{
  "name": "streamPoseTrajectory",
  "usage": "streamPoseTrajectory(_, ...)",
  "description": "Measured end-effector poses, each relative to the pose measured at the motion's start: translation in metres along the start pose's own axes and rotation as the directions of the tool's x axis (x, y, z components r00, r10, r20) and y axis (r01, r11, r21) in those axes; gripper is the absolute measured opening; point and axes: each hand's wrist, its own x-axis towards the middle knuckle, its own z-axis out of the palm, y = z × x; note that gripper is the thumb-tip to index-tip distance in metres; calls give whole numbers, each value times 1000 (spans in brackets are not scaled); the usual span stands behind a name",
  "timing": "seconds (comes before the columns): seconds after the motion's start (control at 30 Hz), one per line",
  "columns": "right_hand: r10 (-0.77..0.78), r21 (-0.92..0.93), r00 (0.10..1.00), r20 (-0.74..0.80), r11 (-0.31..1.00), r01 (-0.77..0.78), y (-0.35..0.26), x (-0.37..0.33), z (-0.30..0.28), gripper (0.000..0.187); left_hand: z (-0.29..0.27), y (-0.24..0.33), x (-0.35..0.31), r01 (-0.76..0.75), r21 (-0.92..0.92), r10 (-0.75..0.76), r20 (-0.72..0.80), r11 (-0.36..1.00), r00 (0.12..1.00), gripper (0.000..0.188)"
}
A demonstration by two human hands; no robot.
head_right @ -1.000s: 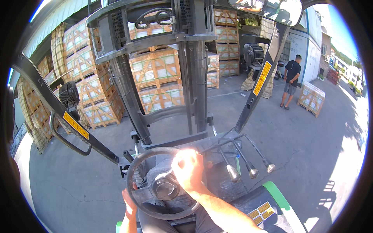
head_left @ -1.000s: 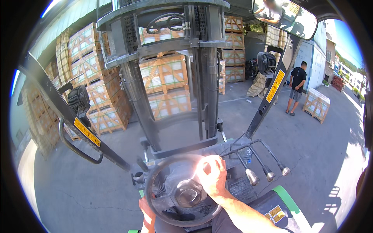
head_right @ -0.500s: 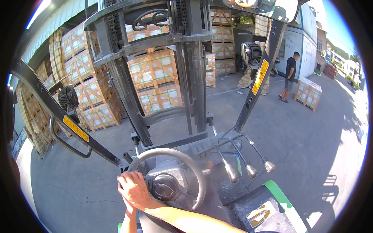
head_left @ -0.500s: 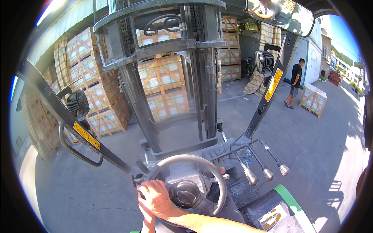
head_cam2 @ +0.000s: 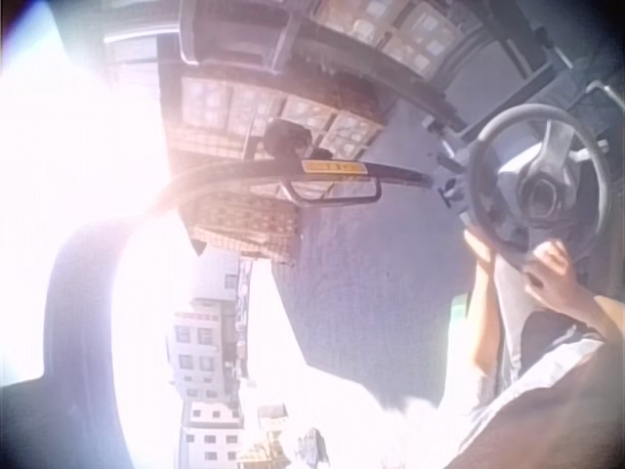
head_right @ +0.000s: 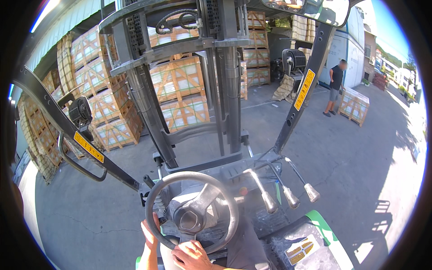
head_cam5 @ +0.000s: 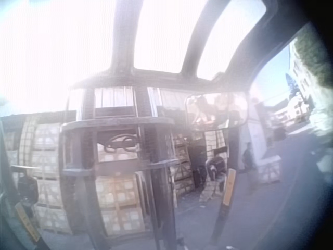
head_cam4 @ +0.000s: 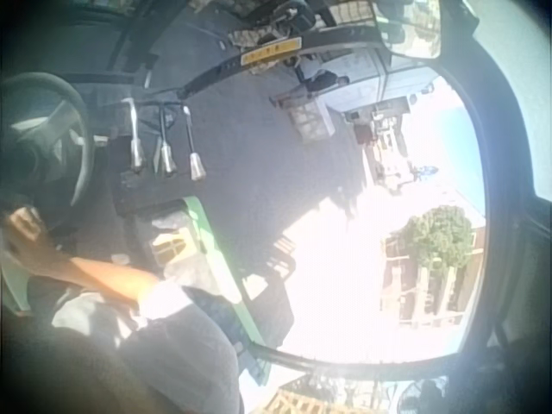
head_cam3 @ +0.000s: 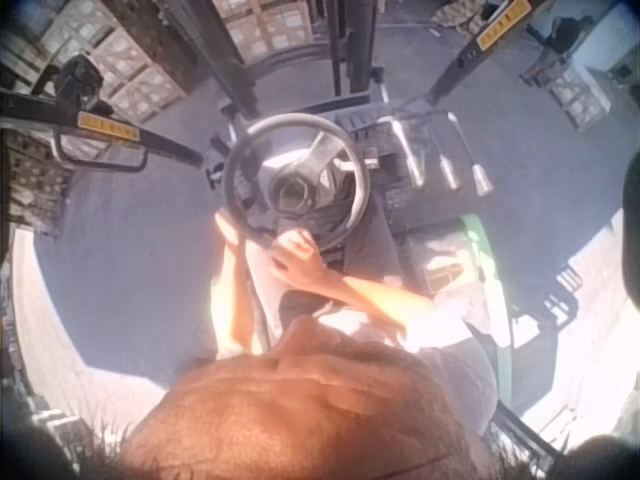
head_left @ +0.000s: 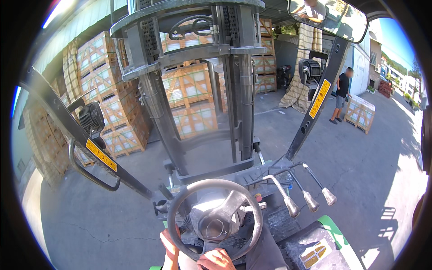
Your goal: The person operates a forklift in a warehouse, maneuvering the vehicle to position the forks under a pallet of stacked boxes. They lift the load, drive forward, and place the pallet onto a higher stack before reversing and repositioning for another lift.
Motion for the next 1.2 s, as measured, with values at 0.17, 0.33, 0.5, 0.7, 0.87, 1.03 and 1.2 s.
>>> streamPoseTrajectory(0.17,-6,-39,998,-54,999,4,1,-6,-6,26,-3,-3,-1,146,-145,-152,-32,979,988,48)
streamPoseTrajectory(0.33,44,-1,998,-50,999,-44,-4,-9,6,25,-5,-12,4,198,-219,-208,-25,955,978,51)
streamPoseTrajectory(0.5,30,-48,999,14,998,-29,-11,-7,17,24,-12,-15,10,308,-240,-312,20,921,950,47)
streamPoseTrajectory(0.7,27,-24,996,-89,999,-30,-22,7,26,27,-16,-28,14,262,-206,-264,19,943,964,44)
streamPoseTrajectory(0.87,1,-61,992,-127,998,-9,-36,31,49,31,-22,-57,31,60,-75,-62,-19,995,998,34)
streamPoseTrajectory(1.03,11,-67,1000,-30,998,-13,-35,36,48,33,-20,-68,27,-44,-36,43,-3,998,999,33)
streamPoseTrajectory(1.2,19,-112,1000,7,994,-18,-35,40,50,38,-14,-74,29,217,-29,-208,193,976,959,25)
